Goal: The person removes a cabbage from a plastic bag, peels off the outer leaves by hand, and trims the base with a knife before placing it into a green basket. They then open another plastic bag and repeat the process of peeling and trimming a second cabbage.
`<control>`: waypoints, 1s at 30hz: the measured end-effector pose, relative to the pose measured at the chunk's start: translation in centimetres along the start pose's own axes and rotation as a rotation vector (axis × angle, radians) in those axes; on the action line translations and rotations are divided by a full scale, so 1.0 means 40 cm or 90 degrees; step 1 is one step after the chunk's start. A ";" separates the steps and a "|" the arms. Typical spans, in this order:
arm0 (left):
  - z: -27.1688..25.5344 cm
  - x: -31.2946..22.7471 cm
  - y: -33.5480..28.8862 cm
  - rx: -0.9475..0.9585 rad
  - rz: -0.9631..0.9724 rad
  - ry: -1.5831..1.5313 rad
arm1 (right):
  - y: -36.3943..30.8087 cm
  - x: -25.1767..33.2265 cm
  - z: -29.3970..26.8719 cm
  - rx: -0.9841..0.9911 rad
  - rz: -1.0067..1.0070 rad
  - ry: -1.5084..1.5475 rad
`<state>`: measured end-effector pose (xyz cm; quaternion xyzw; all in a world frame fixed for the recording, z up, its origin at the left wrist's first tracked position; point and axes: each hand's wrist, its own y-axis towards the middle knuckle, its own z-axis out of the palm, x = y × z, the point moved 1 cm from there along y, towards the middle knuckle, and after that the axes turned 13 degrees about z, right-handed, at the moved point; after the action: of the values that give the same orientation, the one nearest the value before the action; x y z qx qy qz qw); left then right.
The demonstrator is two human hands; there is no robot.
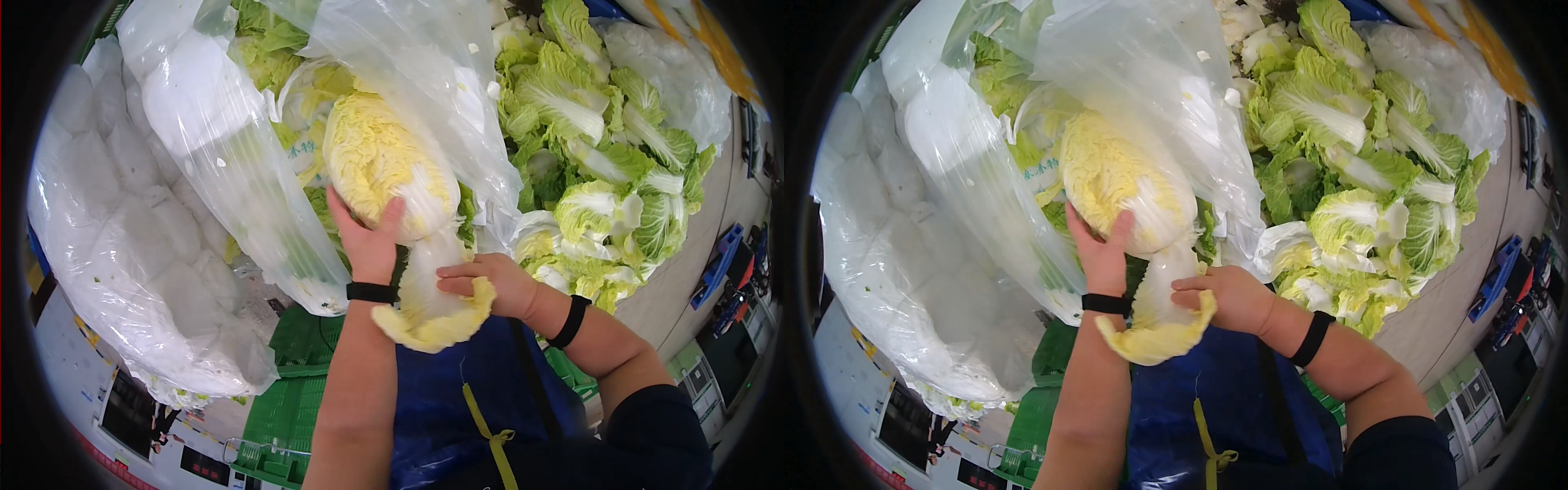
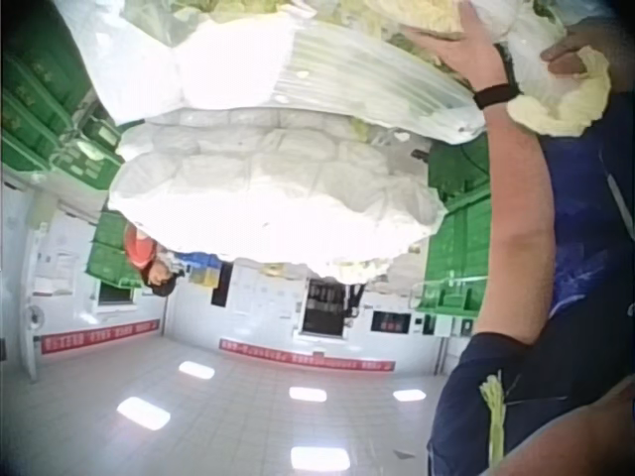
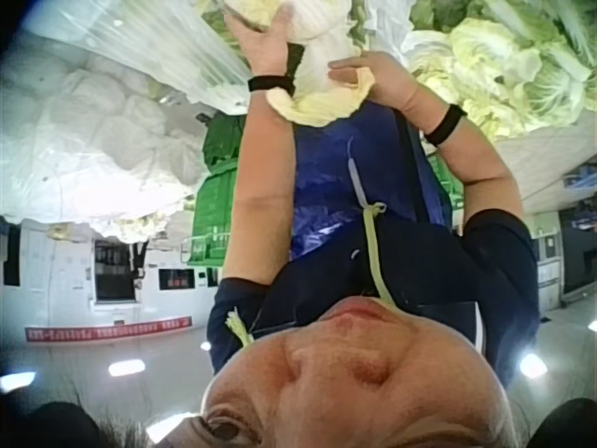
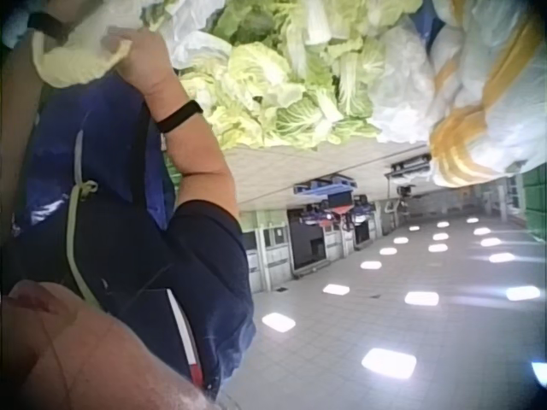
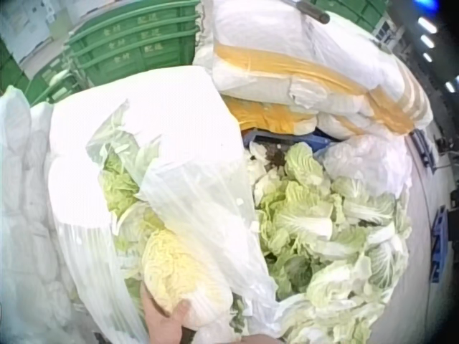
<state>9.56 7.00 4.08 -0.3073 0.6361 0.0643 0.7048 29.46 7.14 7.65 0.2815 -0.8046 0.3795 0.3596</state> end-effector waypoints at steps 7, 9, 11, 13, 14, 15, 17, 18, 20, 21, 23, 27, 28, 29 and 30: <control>-0.003 0.014 0.011 0.020 0.021 0.022 | -0.044 -0.083 0.003 0.017 -0.103 -0.141; -0.010 0.016 0.017 0.020 0.000 -0.008 | -0.088 -0.102 -0.003 0.283 0.091 -0.159; -0.024 0.016 0.040 0.018 -0.016 -0.041 | -0.273 -0.178 0.009 0.385 0.167 -0.089; -0.027 0.021 0.034 0.050 -0.028 -0.051 | -0.446 -0.199 -0.054 0.196 0.149 -0.084; -0.037 0.019 0.031 0.046 -0.041 -0.047 | -0.521 -0.192 -0.082 0.295 0.363 -0.122; -0.048 0.015 0.030 0.039 -0.051 -0.073 | -0.571 -0.163 -0.134 0.230 0.423 -0.133; -0.035 0.013 0.031 0.038 -0.058 -0.114 | -0.729 -0.217 -0.200 0.624 0.650 -0.410; -0.034 0.015 0.032 0.042 -0.055 -0.110 | -0.731 -0.210 -0.225 0.767 0.695 -0.475; -0.035 0.025 0.031 0.044 -0.046 -0.104 | -0.693 -0.214 -0.248 0.678 0.689 -0.489; -0.034 0.030 0.028 0.040 -0.011 -0.075 | -0.612 -0.187 -0.263 0.593 0.678 -0.495; -0.024 0.031 0.034 0.039 0.028 -0.043 | -0.383 -0.127 -0.244 0.156 0.471 -0.251; -0.013 0.025 0.044 -0.060 0.061 0.033 | 0.098 0.035 -0.177 -0.179 0.123 -0.004; -0.007 0.023 0.057 -0.076 0.083 0.068 | 0.181 0.062 -0.159 -0.255 0.106 0.052; -0.020 0.032 0.067 -0.077 0.084 0.070 | 0.250 0.075 -0.140 -0.280 0.149 0.075; -0.050 0.054 0.072 -0.105 -0.003 0.022 | 0.295 0.088 -0.115 -0.301 0.194 0.101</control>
<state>6.85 7.66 1.04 -0.3670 0.6400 0.1096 0.6661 20.50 16.78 7.69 0.0352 -0.8732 0.2518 0.4157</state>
